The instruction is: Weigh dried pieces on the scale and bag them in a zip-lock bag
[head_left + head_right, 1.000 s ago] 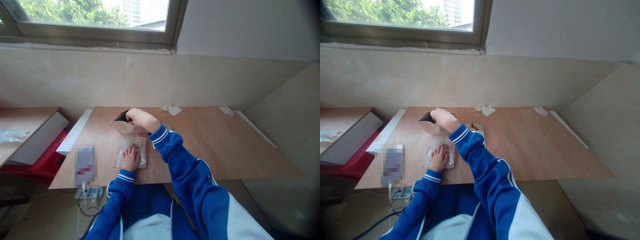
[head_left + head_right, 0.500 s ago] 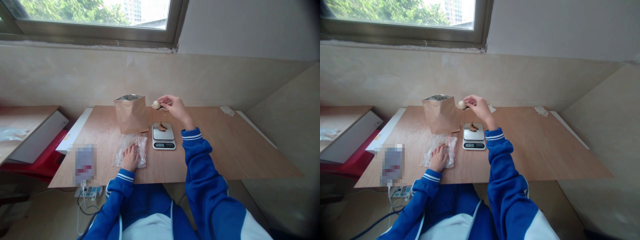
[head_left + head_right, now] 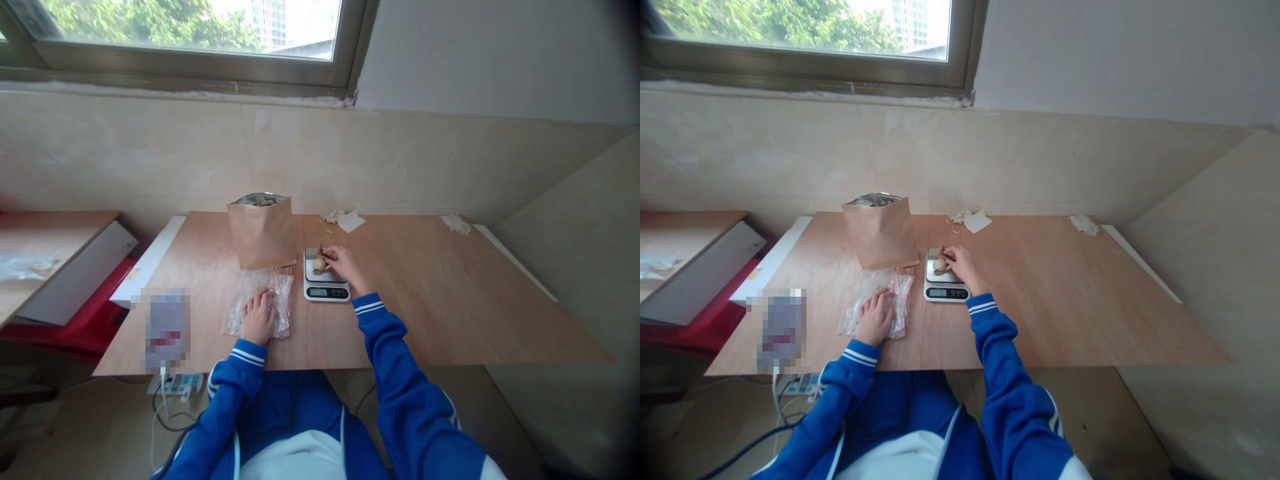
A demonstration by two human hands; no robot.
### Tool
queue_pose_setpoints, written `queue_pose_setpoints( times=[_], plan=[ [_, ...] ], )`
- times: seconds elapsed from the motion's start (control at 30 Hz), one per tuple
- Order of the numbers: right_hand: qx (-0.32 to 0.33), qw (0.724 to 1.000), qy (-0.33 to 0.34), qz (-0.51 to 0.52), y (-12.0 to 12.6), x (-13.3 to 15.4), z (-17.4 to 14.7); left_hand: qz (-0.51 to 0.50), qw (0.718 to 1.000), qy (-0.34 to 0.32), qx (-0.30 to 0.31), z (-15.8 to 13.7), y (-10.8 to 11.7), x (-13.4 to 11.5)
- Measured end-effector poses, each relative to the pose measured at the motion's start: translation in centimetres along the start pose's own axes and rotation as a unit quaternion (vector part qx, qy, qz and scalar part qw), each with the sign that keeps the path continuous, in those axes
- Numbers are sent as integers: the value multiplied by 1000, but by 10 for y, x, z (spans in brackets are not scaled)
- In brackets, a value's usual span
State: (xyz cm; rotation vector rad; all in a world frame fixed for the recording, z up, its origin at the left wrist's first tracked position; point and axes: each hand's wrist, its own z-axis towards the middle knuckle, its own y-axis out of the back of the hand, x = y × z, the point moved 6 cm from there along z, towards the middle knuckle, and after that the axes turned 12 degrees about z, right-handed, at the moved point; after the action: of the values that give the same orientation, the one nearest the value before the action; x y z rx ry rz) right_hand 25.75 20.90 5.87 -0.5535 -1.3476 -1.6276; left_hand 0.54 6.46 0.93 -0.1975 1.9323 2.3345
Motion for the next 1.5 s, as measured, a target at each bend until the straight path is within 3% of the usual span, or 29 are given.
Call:
queue_pose_setpoints(
  times=[0.1,0.3,0.47,0.57,0.83,0.9,1.03,1.23,1.3,1.4,1.5],
  plan=[
    [-66,998,7,9,14,-3,-9,1,1000,-2,-4,0,0,0],
    [-217,969,-79,86,28,-38,-63,-3,1000,-1,5,-1,0,1],
    [-324,920,-153,159,27,-71,-132,-32,999,18,18,0,4,0],
    [-382,885,-181,196,30,-76,-161,-43,998,40,28,3,9,-2],
    [-364,882,-198,225,27,-63,-163,-72,989,84,99,21,27,-8],
    [-363,884,-194,223,27,-63,-162,-116,986,103,66,26,40,-12],
    [-354,888,-197,216,26,-66,-162,-198,971,89,-102,40,89,-29],
    [-341,898,-196,195,26,-67,-161,-194,932,58,-302,91,160,-47],
    [-340,901,-193,191,26,-67,-161,-172,927,46,-329,118,169,-45],
    [-343,901,-189,185,26,-68,-161,-144,944,31,-295,153,164,-40],
    [-340,903,-189,182,26,-70,-161,-105,954,21,-279,161,158,-37]
  ],
)
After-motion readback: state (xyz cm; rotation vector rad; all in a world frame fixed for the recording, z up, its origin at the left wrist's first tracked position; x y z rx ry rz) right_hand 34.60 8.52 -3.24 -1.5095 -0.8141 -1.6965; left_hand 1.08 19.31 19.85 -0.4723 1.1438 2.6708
